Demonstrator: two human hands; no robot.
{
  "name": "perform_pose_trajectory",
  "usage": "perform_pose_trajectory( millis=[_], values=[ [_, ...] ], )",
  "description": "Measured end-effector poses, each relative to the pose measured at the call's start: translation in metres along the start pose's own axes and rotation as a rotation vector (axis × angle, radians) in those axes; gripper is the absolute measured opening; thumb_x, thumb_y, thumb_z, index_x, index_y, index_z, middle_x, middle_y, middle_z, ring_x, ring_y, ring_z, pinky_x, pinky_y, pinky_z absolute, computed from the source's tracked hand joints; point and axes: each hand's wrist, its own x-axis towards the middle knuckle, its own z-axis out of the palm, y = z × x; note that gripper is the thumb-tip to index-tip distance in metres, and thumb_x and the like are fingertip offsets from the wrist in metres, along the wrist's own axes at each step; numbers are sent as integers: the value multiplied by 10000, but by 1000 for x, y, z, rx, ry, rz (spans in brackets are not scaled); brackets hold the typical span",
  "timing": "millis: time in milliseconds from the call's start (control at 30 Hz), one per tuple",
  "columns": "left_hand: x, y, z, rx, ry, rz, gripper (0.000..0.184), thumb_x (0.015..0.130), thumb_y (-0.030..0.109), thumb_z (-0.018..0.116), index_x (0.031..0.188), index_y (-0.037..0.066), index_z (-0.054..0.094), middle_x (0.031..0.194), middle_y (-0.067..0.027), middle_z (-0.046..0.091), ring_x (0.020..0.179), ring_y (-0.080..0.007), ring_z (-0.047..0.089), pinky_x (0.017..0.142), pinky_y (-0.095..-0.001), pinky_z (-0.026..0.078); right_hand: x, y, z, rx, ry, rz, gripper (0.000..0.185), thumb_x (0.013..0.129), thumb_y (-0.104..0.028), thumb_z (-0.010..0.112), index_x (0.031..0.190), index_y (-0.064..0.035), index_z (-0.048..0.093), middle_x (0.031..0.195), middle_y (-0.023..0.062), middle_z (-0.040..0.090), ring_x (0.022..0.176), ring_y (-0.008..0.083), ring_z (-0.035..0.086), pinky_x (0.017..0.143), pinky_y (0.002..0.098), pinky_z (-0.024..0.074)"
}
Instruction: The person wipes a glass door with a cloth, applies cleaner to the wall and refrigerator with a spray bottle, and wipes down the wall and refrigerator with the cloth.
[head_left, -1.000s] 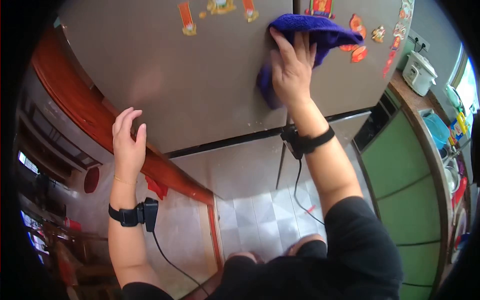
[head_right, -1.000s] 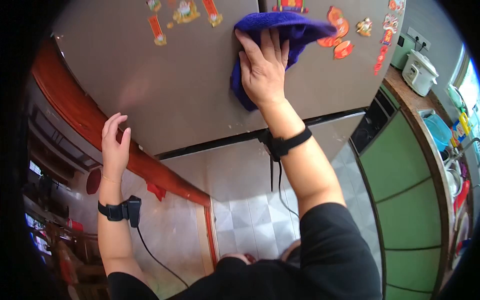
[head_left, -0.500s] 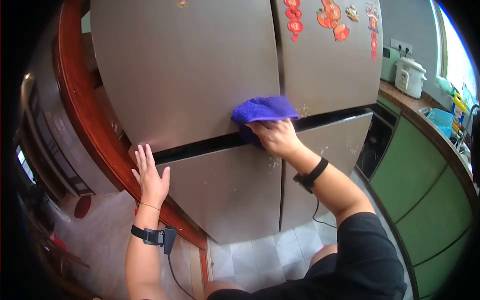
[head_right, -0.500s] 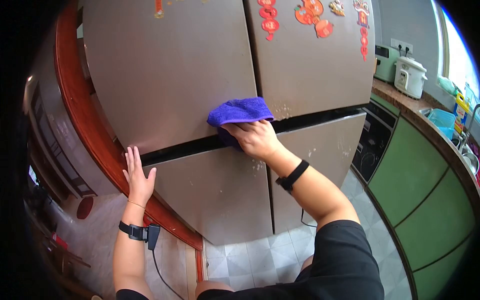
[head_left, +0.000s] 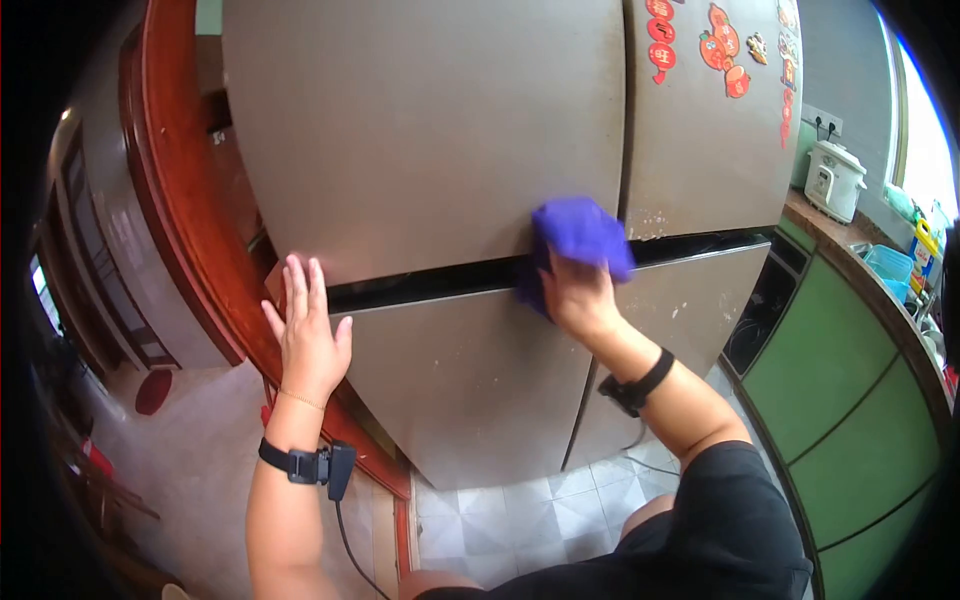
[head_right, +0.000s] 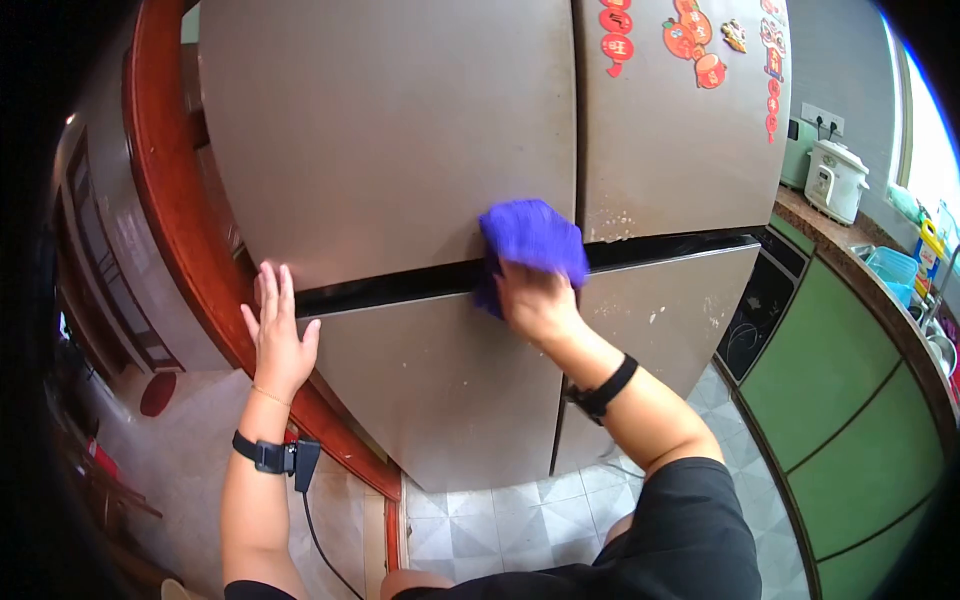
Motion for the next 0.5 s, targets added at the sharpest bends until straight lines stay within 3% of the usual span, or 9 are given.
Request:
perform_pose_trajectory(
  millis=[67, 200, 267, 300, 333, 367, 400, 467, 500],
  values=[
    [0, 0, -3, 7, -15, 6, 880, 748, 126, 659, 1459, 109, 140, 1522, -147, 72, 1398, -304, 127, 1066, -601, 94, -14, 39, 60, 31, 369, -206, 623, 760, -163, 652, 1316, -24, 407, 1288, 256, 431, 1232, 434, 369, 1056, 509, 243],
    [0, -6, -5, -16, -22, 35, 863, 745, 91, 645, 1457, 120, 159, 1521, -142, 85, 1395, -293, 150, 1062, -606, 110, 79, 22, 1, -12, 588, -186, 542, 811, -205, 600, 1287, -8, 431, 1242, 262, 461, 1209, 422, 395, 1041, 519, 249],
    [2, -10, -4, -44, -15, 39, 846, 751, 84, 634, 1456, 119, 167, 1522, -141, 79, 1395, -294, 145, 1056, -615, 114, 142, -5, -31, -45, 777, -7, 525, 868, -254, 525, 1287, 40, 410, 1274, 260, 463, 1232, 427, 376, 1033, 506, 264],
    [1, -10, -3, -78, -2, 50, 829, 757, 78, 622, 1454, 117, 175, 1522, -140, 72, 1396, -295, 140, 1049, -625, 117, 157, -25, -28, 59, 727, 34, 503, 891, -251, 492, 1305, 20, 402, 1312, 255, 427, 1256, 403, 356, 1055, 481, 232],
    [1, -7, -5, -71, 37, 41, 761, 777, 20, 560, 1445, 105, 206, 1497, -148, 193, 1375, -302, 215, 1069, -556, 184, 168, -49, -22, 156, 681, 87, 482, 913, -248, 458, 1322, -1, 393, 1351, 250, 391, 1280, 380, 336, 1077, 456, 199],
    [4, -13, -7, -240, 104, 41, 693, 783, -3, 529, 1416, 79, 259, 1464, -161, 261, 1351, -315, 263, 1076, -530, 192, 164, -85, -19, -208, 219, 4, 453, 869, -271, 502, 1241, -14, 478, 1249, 214, 498, 1257, 351, 374, 1044, 520, 237],
    [7, -23, -7, -415, 168, 41, 630, 790, -26, 498, 1387, 52, 312, 1430, -174, 329, 1328, -328, 311, 1083, -505, 200, 168, -112, 28, -86, 659, -209, 385, 845, -265, 510, 1172, -66, 543, 1211, 174, 529, 1221, 296, 420, 1049, 529, 236],
    [8, -43, -2, -841, 486, -129, 533, 799, -72, 432, 1323, 9, 379, 1362, -174, 422, 1294, -309, 370, 1082, -409, 246, 127, -177, 69, 190, 581, -482, 337, 814, -244, 489, 1083, -78, 606, 1193, 84, 559, 1180, 247, 457, 1074, 522, 219],
    [6, -36, -13, -748, 540, -130, 504, 812, -73, 424, 1309, -1, 393, 1364, -174, 419, 1296, -298, 369, 1078, -392, 252, 109, -198, 100, 102, 458, -549, 365, 824, -275, 466, 1108, -95, 608, 1223, 77, 555, 1198, 229, 459, 1105, 491, 170]
  ],
)
